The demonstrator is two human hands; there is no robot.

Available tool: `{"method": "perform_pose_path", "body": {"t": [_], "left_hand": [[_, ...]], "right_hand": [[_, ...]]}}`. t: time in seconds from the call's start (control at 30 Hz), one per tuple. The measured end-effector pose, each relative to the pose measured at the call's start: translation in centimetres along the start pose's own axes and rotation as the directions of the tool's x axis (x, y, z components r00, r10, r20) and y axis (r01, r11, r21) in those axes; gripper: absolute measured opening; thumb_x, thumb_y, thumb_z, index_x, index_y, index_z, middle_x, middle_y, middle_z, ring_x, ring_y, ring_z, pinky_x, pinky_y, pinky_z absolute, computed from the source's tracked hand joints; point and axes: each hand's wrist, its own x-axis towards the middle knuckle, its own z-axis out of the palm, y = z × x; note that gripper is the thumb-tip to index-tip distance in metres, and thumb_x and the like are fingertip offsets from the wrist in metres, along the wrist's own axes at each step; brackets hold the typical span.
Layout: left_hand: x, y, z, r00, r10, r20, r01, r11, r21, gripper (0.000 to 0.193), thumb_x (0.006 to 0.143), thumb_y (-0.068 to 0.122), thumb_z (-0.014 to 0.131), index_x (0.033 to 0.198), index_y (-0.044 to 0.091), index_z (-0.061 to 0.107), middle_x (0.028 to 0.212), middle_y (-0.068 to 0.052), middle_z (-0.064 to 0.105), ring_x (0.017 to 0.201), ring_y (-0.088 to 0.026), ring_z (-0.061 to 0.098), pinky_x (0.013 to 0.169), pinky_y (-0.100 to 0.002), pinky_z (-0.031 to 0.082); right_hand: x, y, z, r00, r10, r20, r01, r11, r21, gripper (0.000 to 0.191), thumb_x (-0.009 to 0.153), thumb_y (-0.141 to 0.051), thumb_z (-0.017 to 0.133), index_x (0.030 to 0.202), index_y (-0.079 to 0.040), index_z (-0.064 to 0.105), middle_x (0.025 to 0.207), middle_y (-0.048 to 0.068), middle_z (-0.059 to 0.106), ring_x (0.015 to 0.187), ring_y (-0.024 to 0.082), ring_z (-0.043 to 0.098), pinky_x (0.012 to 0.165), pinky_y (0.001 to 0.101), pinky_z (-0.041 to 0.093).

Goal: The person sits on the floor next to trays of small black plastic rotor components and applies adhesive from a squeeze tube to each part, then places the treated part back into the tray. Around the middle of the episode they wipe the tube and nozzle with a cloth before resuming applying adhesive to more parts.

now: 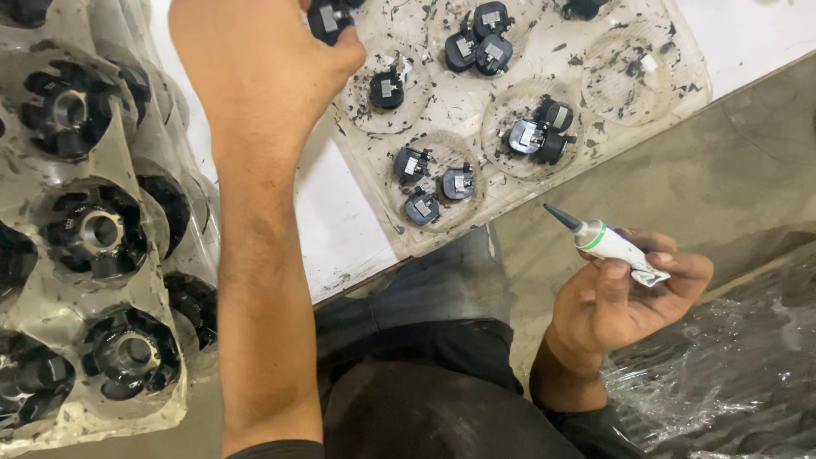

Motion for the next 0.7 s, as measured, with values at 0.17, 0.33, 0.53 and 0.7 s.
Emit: {"method": "perform_pose_path", "body": {"t": [0.17, 0.33, 0.53, 0.7], "left_hand": [[0.0, -0.8, 2.2, 0.992, 0.116, 0.045, -0.111, 0.989, -0.096, 0.042, 0.063, 0.015, 0.087, 0.099, 0.012, 0.065, 0.09, -0.006, 0.071, 0.08, -0.032, 0.068, 0.068, -0.045, 0.051], [-0.7, -0.5, 4.0, 0.986, 0.036, 0.166, -0.02, 0.995, -0.093, 0.041, 0.066, 0.013, 0.087, 0.096, 0.013, 0.059, 0.084, -0.006, 0.069, 0.076, -0.033, 0.068, 0.065, -0.047, 0.05], [-1.4, 0.4, 4.8, 0.958, -0.03, 0.284, 0.074, 0.987, -0.145, 0.042, 0.075, 0.02, 0.09, 0.101, 0.015, 0.057, 0.074, -0.006, 0.068, 0.071, -0.034, 0.068, 0.065, -0.048, 0.05], [-1.8, 0.5, 4.4, 0.977, -0.034, 0.212, 0.095, 0.954, -0.283, 0.045, 0.074, 0.019, 0.09, 0.103, 0.013, 0.056, 0.081, -0.005, 0.072, 0.075, -0.03, 0.071, 0.066, -0.045, 0.052]], "right_hand": [[0.1, 0.4, 0.4, 1.0, -0.018, -0.002, 0.018, 0.999, 0.029, 0.037, 0.105, -0.008, 0.079, 0.123, -0.004, 0.047, 0.107, 0.017, 0.065, 0.093, 0.023, 0.072, 0.082, 0.0282, 0.061], [0.1, 0.4, 0.7, 1.0, 0.011, 0.008, -0.012, 0.999, 0.043, 0.036, 0.105, -0.007, 0.078, 0.122, -0.003, 0.047, 0.107, 0.019, 0.065, 0.09, 0.023, 0.071, 0.081, 0.0281, 0.06], [-0.2, 0.6, 0.5, 1.0, 0.01, -0.027, -0.008, 0.999, 0.049, 0.037, 0.103, -0.006, 0.079, 0.121, -0.003, 0.047, 0.105, 0.018, 0.063, 0.088, 0.024, 0.071, 0.079, 0.0289, 0.06], [-0.5, 0.9, 0.0, 0.999, 0.016, -0.036, -0.015, 1.0, 0.015, 0.036, 0.104, -0.006, 0.08, 0.12, -0.002, 0.047, 0.105, 0.018, 0.063, 0.088, 0.023, 0.071, 0.078, 0.0278, 0.06]]}}
